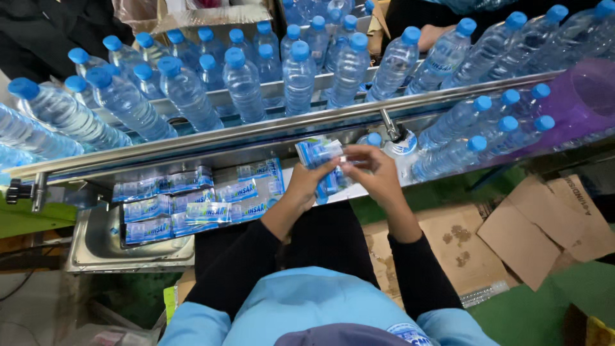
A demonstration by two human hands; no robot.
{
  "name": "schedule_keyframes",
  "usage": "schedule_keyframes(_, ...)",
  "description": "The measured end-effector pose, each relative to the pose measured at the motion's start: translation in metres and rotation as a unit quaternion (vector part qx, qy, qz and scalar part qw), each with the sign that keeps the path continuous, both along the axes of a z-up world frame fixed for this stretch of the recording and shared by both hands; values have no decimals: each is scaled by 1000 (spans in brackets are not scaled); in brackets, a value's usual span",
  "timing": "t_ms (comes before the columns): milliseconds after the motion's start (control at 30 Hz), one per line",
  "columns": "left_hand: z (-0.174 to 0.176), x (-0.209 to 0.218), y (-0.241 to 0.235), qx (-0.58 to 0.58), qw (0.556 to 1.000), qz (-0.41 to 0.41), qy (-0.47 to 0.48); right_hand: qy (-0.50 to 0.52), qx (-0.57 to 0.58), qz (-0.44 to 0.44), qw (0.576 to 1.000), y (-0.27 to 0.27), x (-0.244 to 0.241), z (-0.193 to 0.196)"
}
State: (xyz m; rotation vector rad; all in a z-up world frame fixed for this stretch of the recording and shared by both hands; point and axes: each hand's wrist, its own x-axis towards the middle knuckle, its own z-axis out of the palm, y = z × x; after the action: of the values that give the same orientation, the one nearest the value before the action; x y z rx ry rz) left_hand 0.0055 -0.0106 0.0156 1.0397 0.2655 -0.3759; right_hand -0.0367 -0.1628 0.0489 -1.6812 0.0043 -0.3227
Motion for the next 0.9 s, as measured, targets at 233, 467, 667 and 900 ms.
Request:
schedule_keyframes(233,-61,55,-36,-87,993,52,65,-90,12,-96,991,-36,63,-24)
schedule_keyframes(467,34,76,-44,-106,994,-24,9,-226,-114,18,967,-49,158,73)
schedule_keyframes(667,21,93,-43,-150,987,-53,-12,-397,-433,8,809,-64,224,86)
schedule_keyframes(900,22,95,-35,-140,989,-18,-35,-261,-299,-63,916,-80,201,31)
